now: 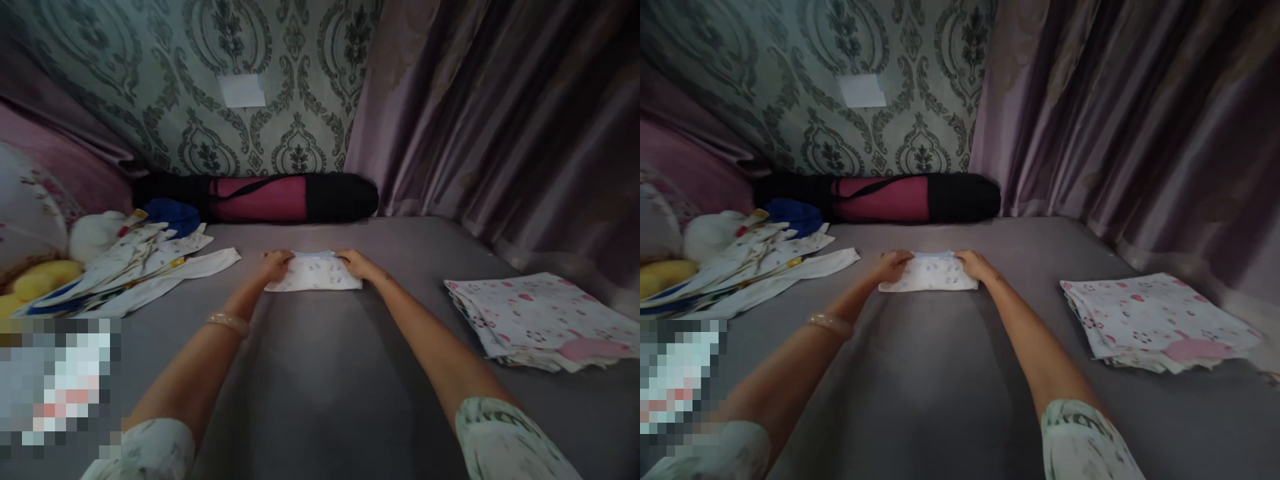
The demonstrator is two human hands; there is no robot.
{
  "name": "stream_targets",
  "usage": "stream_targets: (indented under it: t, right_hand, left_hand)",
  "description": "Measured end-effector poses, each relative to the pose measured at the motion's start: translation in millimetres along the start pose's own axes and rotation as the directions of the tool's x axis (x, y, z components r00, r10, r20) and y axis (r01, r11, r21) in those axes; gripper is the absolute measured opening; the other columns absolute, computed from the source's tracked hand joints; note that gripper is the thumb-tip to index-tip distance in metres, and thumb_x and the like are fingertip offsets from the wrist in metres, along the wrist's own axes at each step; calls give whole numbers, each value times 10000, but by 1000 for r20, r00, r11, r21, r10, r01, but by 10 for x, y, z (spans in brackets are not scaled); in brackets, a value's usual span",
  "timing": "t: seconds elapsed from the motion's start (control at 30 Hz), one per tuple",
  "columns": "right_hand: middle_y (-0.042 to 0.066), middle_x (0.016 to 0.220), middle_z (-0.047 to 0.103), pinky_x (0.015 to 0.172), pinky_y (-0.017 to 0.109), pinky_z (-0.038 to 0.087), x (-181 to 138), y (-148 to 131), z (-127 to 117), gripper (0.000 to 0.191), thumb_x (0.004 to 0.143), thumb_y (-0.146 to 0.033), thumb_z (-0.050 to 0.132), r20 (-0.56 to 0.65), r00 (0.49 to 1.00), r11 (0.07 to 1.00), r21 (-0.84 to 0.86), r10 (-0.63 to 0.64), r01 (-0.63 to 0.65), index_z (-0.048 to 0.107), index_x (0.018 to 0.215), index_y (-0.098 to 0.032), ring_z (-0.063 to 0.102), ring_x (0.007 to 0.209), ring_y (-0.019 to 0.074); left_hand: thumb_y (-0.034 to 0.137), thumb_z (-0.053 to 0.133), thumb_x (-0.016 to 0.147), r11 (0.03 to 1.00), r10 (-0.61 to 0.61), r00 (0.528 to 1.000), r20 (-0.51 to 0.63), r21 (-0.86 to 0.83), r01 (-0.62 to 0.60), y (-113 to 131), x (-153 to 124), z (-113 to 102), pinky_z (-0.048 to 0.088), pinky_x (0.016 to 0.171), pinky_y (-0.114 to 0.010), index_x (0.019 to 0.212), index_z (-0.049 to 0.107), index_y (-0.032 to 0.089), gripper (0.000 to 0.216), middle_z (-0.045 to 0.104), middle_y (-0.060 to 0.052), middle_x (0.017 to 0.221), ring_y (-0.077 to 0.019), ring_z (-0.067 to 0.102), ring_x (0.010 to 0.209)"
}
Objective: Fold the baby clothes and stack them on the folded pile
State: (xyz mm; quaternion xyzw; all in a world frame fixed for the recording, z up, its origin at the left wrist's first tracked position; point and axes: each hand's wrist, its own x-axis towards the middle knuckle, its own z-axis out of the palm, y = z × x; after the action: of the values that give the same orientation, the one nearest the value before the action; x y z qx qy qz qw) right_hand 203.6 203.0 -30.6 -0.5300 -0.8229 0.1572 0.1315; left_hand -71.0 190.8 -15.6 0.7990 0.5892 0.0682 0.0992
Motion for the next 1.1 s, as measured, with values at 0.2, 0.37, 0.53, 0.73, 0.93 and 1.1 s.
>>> stream_targets:
  t: [0.2, 0.37, 0.53, 0.73, 0.93, 1.1]
  right_hand:
    - [112, 1297, 578, 1005, 304, 390, 118, 151, -132, 425, 865, -141, 519, 36, 997, 993, -99, 75, -71, 569, 1286, -166, 531, 1189, 222]
    - [114, 1232, 620, 964, 305, 418, 213, 125, -255, 360, 855, -210, 569, 149, 980, 979, -174, 132, -106, 635, 1208, -182, 562, 1141, 242]
    - [82, 1119, 671, 920, 319, 451, 231, 90, -324, 270, 808, -235, 633, 146, 974, 972, -184, 174, -146, 699, 1070, -232, 599, 1061, 236]
    - [102, 1110, 647, 883, 287, 455, 64, 55, -404, 236, 802, -177, 623, 28, 995, 995, -43, 95, -94, 676, 1032, -180, 596, 1023, 213]
    - [49, 930, 680, 743, 257, 462, -113, -21, -630, 157, 784, -160, 617, -53, 998, 991, 133, 13, -6, 664, 934, -164, 605, 835, 166]
    - [26, 865, 665, 700, 244, 447, -311, -150, -876, 148, 759, -178, 621, -108, 990, 978, 178, -87, 105, 656, 901, -159, 583, 764, 143]
  left_hand:
    - [200, 453, 855, 999, -42, 997, 57, -13, 43, -266, 187, -103, 410, 982, -428, 1246, 574, 241, 411, 557, -75, 1339, -264, 534, 1191]
    - [262, 547, 771, 993, -96, 988, 122, -64, 104, -388, 364, -78, 472, 887, -342, 1188, 602, 223, 423, 671, -77, 1152, -235, 614, 1053]
    - [227, 562, 729, 986, -140, 981, 137, -70, 151, -331, 401, -109, 478, 840, -312, 1090, 645, 210, 370, 692, -78, 1079, -228, 633, 993]
    - [241, 575, 701, 977, -194, 981, 27, -82, 196, -251, 251, -177, 468, 818, -405, 979, 655, 198, 293, 676, -101, 1039, -296, 607, 1001]
    - [269, 547, 689, 897, -6, 996, -84, -441, -32, -242, -14, -456, 474, 733, -299, 932, 622, 146, 282, 661, -48, 855, -197, 613, 825]
    - [315, 548, 691, 848, 107, 980, -166, -500, -177, -149, -298, -747, 467, 732, -293, 949, 657, 141, 330, 671, -37, 878, -194, 602, 833]
